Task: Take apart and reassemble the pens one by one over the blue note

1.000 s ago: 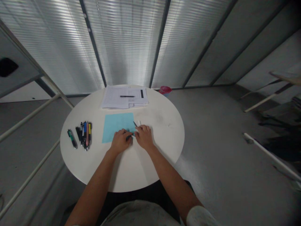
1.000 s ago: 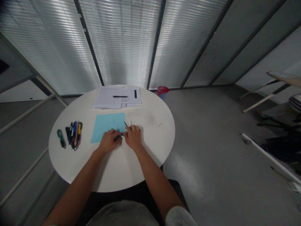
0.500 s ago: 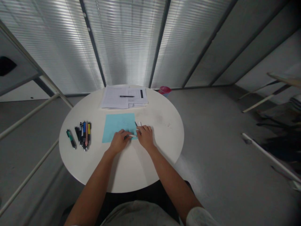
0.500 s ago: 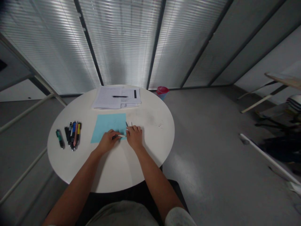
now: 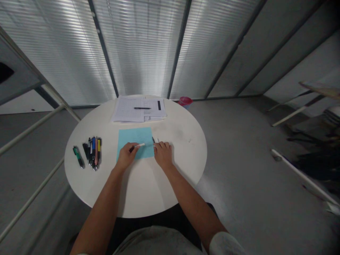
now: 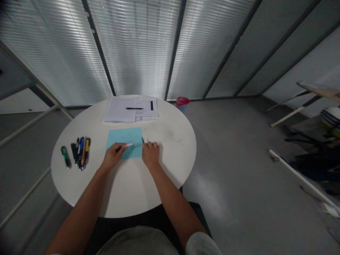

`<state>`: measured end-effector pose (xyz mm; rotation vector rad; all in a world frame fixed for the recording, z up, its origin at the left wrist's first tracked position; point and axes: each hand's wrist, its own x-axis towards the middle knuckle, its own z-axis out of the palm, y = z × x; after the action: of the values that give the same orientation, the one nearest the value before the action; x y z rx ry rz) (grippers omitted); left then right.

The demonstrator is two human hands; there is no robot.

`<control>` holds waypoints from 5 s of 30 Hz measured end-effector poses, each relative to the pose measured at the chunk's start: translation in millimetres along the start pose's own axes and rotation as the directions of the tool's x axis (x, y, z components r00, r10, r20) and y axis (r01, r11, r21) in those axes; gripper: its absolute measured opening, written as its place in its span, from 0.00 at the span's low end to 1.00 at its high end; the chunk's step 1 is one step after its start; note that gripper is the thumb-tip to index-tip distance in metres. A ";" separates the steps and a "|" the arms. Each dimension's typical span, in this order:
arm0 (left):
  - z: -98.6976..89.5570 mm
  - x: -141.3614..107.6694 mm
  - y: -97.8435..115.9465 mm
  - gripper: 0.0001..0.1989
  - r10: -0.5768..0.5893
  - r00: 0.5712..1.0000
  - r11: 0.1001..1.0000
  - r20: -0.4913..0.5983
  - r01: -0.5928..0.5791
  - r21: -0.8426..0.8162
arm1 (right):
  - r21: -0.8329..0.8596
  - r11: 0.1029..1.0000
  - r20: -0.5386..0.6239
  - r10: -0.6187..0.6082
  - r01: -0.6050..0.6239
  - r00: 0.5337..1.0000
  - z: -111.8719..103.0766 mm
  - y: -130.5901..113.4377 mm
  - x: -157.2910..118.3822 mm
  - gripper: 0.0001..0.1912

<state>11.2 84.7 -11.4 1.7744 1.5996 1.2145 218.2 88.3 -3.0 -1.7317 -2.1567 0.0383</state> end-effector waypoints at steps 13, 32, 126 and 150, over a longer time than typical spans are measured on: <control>5.9 0.4 15.3 0.19 -0.241 0.970 0.927 0.020 0.236 -0.293 | -0.032 0.998 -0.019 -0.055 0.055 0.998 -2.1 0.7 -1.9 0.13; 10.9 -2.1 21.9 0.17 -0.222 0.974 0.896 0.045 0.223 -0.385 | 0.718 0.685 -0.145 -0.020 0.119 0.989 17.6 24.2 7.7 0.20; 8.3 1.6 13.8 0.15 -0.243 0.964 0.831 0.110 0.265 -0.489 | 0.796 -0.553 0.336 0.068 -0.245 0.940 12.4 -6.2 34.3 0.15; 7.9 1.9 14.7 0.15 -0.232 0.964 0.839 0.134 0.268 -0.474 | 0.809 -0.545 0.325 0.103 -0.220 0.940 11.0 -4.4 36.9 0.18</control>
<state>25.7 85.0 -3.0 1.2304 1.2832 1.2717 204.3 124.4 -2.2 -0.6079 -0.5931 1.6740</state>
